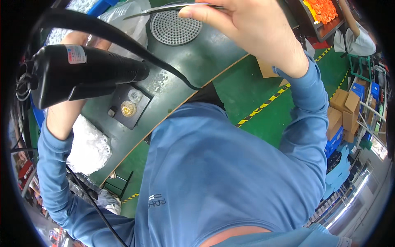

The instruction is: The person seals a plastic bag filled with small metal components by heating the plastic with a heat gun and folding it by hand, then hangs the heat gun onto its overhead mount.

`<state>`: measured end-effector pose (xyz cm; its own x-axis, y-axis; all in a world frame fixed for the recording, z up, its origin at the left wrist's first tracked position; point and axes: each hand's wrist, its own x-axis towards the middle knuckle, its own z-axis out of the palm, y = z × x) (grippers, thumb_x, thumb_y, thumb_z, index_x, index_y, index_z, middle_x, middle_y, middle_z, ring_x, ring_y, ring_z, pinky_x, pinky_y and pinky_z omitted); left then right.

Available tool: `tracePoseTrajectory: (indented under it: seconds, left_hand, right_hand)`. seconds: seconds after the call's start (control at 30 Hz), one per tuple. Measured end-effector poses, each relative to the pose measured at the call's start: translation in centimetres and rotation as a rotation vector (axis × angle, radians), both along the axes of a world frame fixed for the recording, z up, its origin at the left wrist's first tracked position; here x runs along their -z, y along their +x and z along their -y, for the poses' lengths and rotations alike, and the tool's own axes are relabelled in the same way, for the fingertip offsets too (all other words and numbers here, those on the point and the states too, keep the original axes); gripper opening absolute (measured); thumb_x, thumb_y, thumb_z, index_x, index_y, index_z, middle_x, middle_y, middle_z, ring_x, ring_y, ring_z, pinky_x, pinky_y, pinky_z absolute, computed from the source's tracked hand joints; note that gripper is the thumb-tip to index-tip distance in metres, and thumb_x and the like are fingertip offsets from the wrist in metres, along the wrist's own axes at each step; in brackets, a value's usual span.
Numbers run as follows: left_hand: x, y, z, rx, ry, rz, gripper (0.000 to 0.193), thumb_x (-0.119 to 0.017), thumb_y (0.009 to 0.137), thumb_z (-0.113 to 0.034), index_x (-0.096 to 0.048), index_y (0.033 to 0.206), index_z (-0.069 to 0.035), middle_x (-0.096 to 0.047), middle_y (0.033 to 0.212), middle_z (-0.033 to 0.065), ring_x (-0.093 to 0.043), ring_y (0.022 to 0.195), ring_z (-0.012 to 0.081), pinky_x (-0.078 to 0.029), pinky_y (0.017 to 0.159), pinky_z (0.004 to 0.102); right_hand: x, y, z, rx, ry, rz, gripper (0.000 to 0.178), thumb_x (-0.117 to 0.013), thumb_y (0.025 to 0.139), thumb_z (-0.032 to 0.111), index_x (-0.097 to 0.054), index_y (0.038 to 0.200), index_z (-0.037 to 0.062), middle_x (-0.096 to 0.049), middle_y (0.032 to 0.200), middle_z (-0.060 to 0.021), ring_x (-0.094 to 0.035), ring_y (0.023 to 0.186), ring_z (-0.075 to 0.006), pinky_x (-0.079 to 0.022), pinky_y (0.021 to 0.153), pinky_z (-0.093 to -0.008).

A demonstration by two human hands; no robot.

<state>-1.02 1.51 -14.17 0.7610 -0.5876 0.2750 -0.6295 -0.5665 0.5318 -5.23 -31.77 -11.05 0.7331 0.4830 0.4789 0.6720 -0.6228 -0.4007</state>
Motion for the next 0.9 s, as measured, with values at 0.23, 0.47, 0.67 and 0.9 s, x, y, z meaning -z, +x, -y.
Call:
tracePoseTrajectory:
  seconds: [0.23, 0.47, 0.67, 0.9]
  left_hand:
    - [-0.7, 0.5, 0.3, 0.001, 0.196, 0.18, 0.025, -0.076, 0.093, -0.017, -0.07, 0.108, 0.002, -0.072, 0.09, 0.0126, -0.068, 0.08, 0.0149, -0.055, 0.072, 0.0293]
    - [-1.0, 1.2, 1.4, 0.132, 0.115, 0.203, 0.023, -0.072, 0.095, -0.017, -0.07, 0.103, 0.004, -0.071, 0.08, 0.0091, -0.064, 0.073, 0.01, -0.052, 0.067, 0.0268]
    - [0.8, 1.6, -1.1, 0.144, -0.187, -0.13, 0.034, -0.078, 0.088, -0.011, -0.068, 0.12, -0.001, -0.073, 0.106, 0.0105, -0.07, 0.094, 0.0193, -0.058, 0.083, 0.0321]
    - [-0.8, 2.8, -1.4, -0.184, -0.07, -0.51, 0.024, -0.069, 0.094, -0.015, -0.071, 0.103, 0.007, -0.071, 0.085, 0.0078, -0.067, 0.072, 0.0122, -0.055, 0.066, 0.025]
  right_hand:
    - [-2.6, 0.7, 1.2, -0.02, -0.05, -0.044, 0.03, -0.077, 0.089, 0.025, -0.069, 0.072, 0.0016, -0.058, 0.059, -0.0125, -0.059, 0.051, -0.0261, -0.046, 0.051, -0.0317]
    - [-0.2, 1.9, 4.2, -0.005, 0.499, -0.611, 0.024, -0.054, 0.106, 0.019, -0.066, 0.105, -0.0015, -0.072, 0.084, -0.0053, -0.061, 0.067, -0.0103, -0.05, 0.066, -0.0241]
    - [6.2, 2.7, -5.5, -0.379, 0.696, -0.322, 0.027, -0.053, 0.106, 0.026, -0.065, 0.103, 0.0018, -0.07, 0.091, -0.0121, -0.068, 0.09, -0.0209, -0.052, 0.08, -0.0342]
    - [10.6, -1.1, -5.0, -0.225, 0.471, -0.271, 0.026, -0.05, 0.1, 0.015, -0.072, 0.097, 0.0011, -0.07, 0.082, -0.006, -0.057, 0.085, -0.0192, -0.046, 0.079, -0.0333]
